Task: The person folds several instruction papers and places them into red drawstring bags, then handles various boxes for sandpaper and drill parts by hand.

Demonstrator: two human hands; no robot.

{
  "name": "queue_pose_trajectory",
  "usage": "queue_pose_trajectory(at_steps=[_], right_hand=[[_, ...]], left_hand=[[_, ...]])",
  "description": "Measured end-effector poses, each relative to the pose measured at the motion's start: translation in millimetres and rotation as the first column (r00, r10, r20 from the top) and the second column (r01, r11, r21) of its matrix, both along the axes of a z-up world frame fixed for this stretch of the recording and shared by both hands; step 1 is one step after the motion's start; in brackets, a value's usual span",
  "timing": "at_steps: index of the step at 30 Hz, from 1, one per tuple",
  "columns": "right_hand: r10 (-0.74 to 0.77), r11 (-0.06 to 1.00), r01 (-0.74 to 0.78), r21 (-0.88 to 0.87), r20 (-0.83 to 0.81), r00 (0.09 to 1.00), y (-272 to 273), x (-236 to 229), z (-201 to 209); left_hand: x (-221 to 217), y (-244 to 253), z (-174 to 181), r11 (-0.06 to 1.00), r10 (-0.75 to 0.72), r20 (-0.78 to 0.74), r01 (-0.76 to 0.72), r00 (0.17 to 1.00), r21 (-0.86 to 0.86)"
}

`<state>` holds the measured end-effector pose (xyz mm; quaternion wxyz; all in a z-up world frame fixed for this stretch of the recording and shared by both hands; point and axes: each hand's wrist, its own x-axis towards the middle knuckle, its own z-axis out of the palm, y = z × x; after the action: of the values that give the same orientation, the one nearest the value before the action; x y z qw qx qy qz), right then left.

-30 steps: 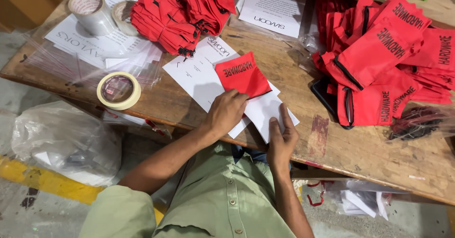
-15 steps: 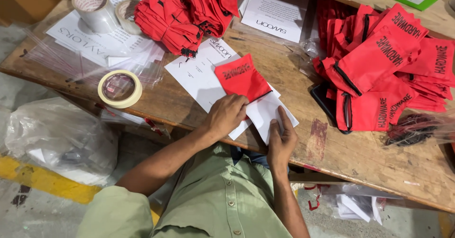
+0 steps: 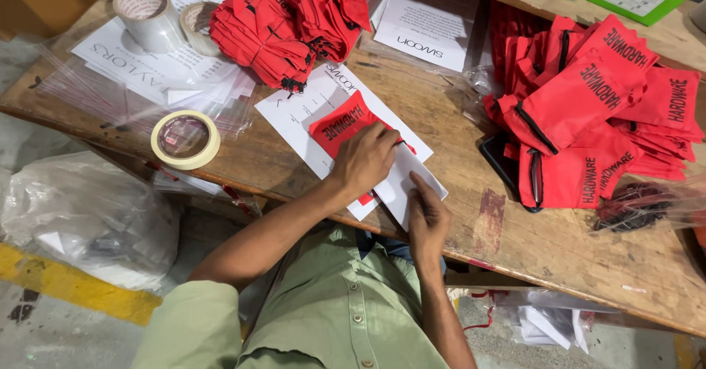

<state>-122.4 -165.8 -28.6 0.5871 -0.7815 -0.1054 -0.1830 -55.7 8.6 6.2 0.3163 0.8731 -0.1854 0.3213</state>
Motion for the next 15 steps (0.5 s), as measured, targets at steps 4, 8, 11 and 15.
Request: queue_pose_trajectory(at_steps=[4,8,11,15], right_hand=[[-0.064,0.998,0.059,-0.038,-0.161,0.985,0,-2,2],[-0.016,1.0,0.017,0.007,-0.15,0.989,1,-3,5],[0.001,1.0,0.001,0.019,-0.105,0.994,-2,-1,4],[0.087,0.996,-0.078,0.048,-0.223,0.971,-7,3,-6]], left_hand=[[2,-10,-2,0.996,-0.054,0.039,0.051,0.998,0.067],[-10,-4,7,0.988,-0.14,0.085,0.134,0.986,0.071],[-15,-3,12,0.992,-0.127,0.059,0.125,0.99,0.034],[-8,-3,8,0.994,-0.102,-0.012,0.101,0.995,-0.033]])
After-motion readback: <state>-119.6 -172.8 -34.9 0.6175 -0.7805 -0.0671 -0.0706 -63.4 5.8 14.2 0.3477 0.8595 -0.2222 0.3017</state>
